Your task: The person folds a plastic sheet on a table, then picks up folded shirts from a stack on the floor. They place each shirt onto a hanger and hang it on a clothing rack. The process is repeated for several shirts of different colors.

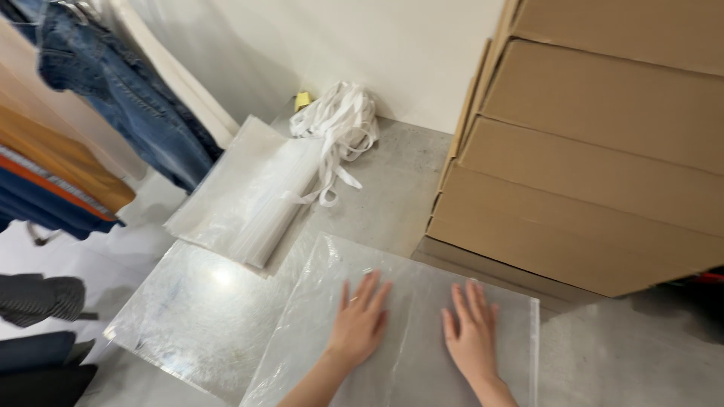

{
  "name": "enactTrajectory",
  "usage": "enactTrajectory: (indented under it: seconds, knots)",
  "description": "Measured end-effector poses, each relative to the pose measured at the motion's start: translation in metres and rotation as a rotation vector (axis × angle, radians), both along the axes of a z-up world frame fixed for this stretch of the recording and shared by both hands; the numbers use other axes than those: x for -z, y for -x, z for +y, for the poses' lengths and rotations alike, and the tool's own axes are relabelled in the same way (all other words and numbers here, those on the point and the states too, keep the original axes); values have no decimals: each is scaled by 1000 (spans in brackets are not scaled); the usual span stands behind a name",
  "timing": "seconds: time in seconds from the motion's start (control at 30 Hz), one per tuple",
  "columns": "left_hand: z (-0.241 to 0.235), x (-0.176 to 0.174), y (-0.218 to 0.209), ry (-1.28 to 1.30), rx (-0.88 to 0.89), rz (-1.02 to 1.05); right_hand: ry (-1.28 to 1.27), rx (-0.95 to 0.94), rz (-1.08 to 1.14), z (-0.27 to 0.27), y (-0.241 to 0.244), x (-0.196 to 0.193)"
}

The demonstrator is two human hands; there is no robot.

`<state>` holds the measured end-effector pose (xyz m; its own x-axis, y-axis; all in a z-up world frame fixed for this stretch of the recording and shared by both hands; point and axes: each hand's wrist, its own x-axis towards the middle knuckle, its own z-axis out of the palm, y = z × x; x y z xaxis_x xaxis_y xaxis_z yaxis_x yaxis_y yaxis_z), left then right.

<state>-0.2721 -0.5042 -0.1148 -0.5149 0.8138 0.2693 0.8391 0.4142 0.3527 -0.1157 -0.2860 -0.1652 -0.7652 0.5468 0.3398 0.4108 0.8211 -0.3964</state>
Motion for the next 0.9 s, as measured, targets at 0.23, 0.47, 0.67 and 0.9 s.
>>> enactTrajectory:
  seconds: [0.23,0.47,0.67,0.9]
  knots:
    - [54,45,72,340,-52,74,-171,-72,-144,46,-22,0]
    - [-27,18,77,478,-496,-84,-205,308,-418,96,-89,12]
    - [-56,28,-93,137,-215,296,-102,151,-157,-62,-62,-17]
    - [-129,44,-122,71,-229,227,-186,-91,-157,-155,-136,-25]
